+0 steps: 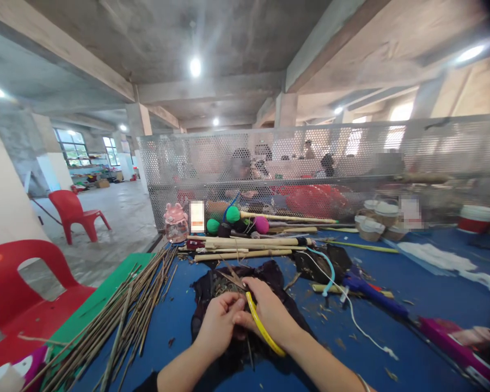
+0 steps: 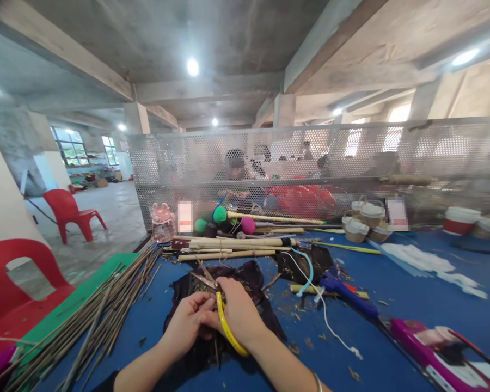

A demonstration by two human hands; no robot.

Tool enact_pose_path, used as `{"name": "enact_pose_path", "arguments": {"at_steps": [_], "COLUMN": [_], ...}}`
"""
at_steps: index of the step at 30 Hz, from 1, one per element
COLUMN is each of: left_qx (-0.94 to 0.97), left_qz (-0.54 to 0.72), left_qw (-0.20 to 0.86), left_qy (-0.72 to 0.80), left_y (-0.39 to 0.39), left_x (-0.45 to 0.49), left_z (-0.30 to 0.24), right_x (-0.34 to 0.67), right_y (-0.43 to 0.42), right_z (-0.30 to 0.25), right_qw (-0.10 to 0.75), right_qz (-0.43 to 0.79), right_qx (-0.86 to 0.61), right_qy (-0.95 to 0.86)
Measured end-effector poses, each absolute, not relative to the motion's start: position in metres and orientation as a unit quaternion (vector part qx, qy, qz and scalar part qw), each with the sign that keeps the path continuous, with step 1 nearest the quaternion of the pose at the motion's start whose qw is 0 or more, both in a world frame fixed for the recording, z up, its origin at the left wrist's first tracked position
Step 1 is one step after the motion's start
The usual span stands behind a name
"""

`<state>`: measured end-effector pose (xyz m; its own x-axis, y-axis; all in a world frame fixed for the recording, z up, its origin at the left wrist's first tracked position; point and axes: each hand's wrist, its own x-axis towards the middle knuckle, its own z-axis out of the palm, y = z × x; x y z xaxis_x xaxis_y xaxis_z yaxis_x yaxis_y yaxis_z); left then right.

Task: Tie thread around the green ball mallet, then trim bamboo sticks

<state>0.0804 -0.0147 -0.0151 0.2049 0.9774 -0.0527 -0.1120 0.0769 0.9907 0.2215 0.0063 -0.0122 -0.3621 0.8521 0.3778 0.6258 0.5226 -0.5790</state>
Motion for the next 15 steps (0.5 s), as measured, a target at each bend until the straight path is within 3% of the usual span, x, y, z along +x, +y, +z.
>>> {"name": "enact_pose_path", "arguments": {"at_steps": [15], "left_qx": [0.474], "left_qz": [0.464], "left_qw": [0.6], "left_qy": [0.446], "left_y": [-0.0152], "left_x": [0.0827], "left_z": [-0.0112], "right_x": [0.2215], "right_y": [0.0061], "right_z": [-0.0137], "right_qw": [0.303], "right_qz": [0.189], "right_qx": [-0.478], "right_qy": [-0.802]}}
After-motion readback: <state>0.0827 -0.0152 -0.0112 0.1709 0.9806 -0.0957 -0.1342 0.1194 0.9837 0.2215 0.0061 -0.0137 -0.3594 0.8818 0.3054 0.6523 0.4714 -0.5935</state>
